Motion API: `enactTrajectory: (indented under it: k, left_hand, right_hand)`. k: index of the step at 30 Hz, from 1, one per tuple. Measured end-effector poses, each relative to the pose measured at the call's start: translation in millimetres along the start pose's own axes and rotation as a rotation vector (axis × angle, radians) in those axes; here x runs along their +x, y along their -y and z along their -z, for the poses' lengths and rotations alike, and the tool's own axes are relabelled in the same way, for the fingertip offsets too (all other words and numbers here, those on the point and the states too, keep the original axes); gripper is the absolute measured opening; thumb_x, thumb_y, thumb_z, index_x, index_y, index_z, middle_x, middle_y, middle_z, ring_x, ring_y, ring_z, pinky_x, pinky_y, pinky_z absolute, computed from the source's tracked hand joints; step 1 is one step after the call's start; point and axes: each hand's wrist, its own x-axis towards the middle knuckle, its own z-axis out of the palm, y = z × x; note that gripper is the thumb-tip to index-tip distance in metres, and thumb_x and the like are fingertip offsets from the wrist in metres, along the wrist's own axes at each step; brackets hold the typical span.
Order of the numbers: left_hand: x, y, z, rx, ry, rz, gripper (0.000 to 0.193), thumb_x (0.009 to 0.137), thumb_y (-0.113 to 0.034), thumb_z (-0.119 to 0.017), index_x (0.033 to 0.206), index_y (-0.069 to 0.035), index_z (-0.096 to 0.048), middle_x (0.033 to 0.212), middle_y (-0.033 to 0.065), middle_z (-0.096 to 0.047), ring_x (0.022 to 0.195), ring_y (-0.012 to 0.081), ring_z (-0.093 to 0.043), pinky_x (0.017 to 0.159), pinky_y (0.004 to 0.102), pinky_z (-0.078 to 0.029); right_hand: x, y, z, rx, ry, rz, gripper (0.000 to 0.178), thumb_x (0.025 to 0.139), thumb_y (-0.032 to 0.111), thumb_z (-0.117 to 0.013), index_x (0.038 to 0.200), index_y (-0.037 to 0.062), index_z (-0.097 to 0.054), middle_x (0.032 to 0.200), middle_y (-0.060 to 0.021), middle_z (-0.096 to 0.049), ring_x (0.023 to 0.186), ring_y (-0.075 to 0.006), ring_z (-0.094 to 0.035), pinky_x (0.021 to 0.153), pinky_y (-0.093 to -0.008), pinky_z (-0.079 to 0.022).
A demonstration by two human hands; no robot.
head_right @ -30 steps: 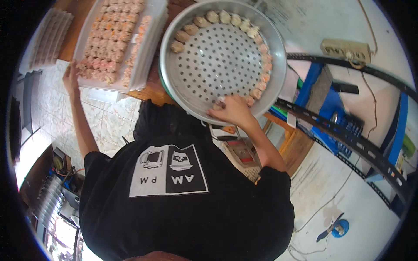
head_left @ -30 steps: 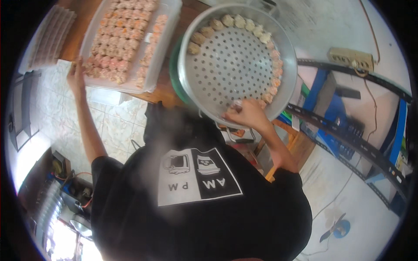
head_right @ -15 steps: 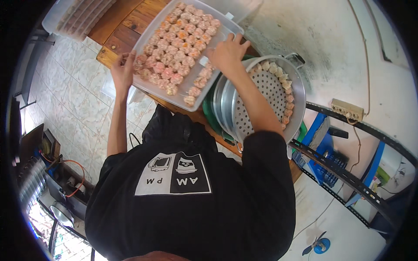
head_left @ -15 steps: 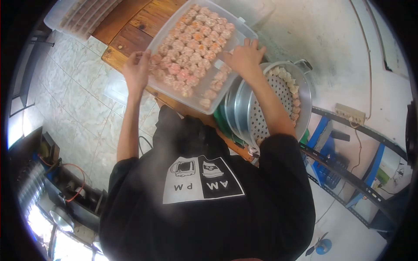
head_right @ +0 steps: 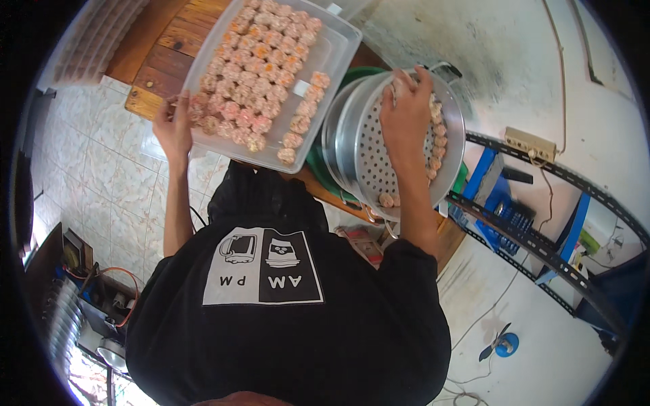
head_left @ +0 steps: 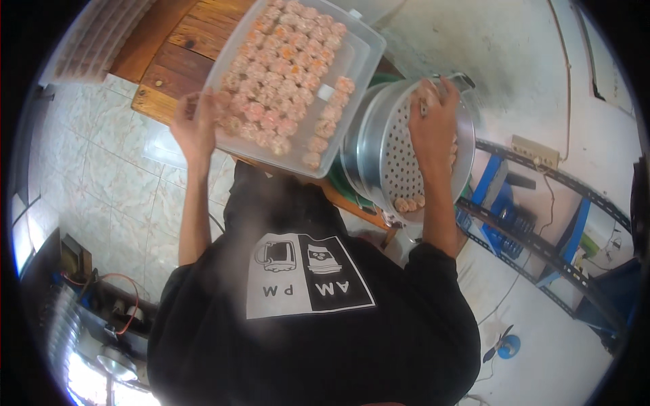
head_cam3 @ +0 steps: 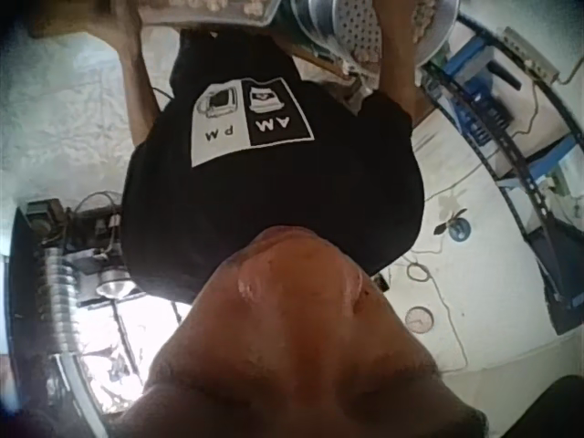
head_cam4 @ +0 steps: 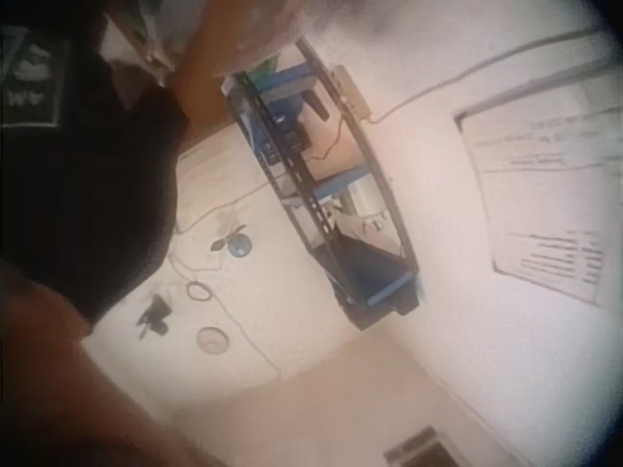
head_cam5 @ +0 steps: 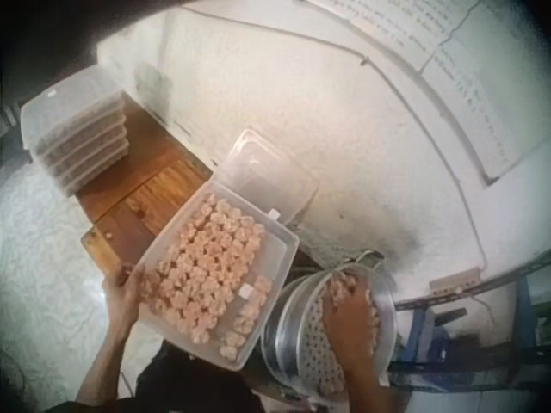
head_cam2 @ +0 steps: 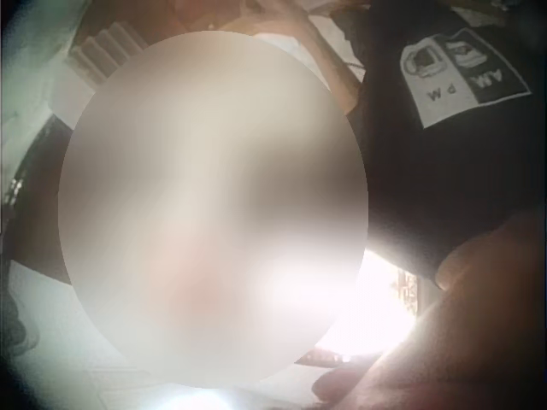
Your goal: The person transfers white dumplings from a plastic container into a metal steamer tray and organizes rows of orange dumplings within several stacked plastic containers by hand.
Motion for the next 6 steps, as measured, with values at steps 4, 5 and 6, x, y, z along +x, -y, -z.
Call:
enactTrajectory:
  k: [4, 5, 6]
  left_hand:
    - [11, 20, -3, 0.067, 0.023, -0.049, 0.036, 0.094, -0.035, -0.075, 0.098, 0.001, -0.075, 0.078, 0.0061, -0.07, 0.071, 0.0086, -0.059, 0.066, 0.0253, -0.048]
    - [13, 24, 1, 0.102, 0.015, -0.056, 0.036, 0.094, -0.034, -0.076, 0.1, 0.001, -0.075, 0.077, 0.0064, -0.07, 0.071, 0.0089, -0.059, 0.066, 0.025, -0.048]
    - [15, 23, 0, 0.129, 0.005, -0.064, 0.035, 0.094, -0.033, -0.076, 0.102, 0.001, -0.076, 0.077, 0.0067, -0.071, 0.071, 0.0092, -0.06, 0.065, 0.0248, -0.047]
  right_hand:
    - [-163, -113, -23, -0.168, 0.549, -0.255, 0.03, 0.092, 0.015, -0.07, 0.118, 0.0004, -0.071, 0.119, -0.0245, -0.065, 0.085, -0.0414, -0.073, 0.078, -0.0449, -0.06]
    - [-187, -128, -30, -0.118, 0.681, -0.277, 0.036, 0.091, 0.016, -0.071, 0.125, 0.0046, -0.069, 0.125, -0.0275, -0.063, 0.094, -0.0422, -0.071, 0.083, -0.0455, -0.059]
    - [-207, -140, -31, -0.079, 0.808, -0.31, 0.043, 0.09, 0.017, -0.072, 0.132, 0.0088, -0.067, 0.131, -0.0305, -0.061, 0.104, -0.0429, -0.07, 0.089, -0.0461, -0.057]
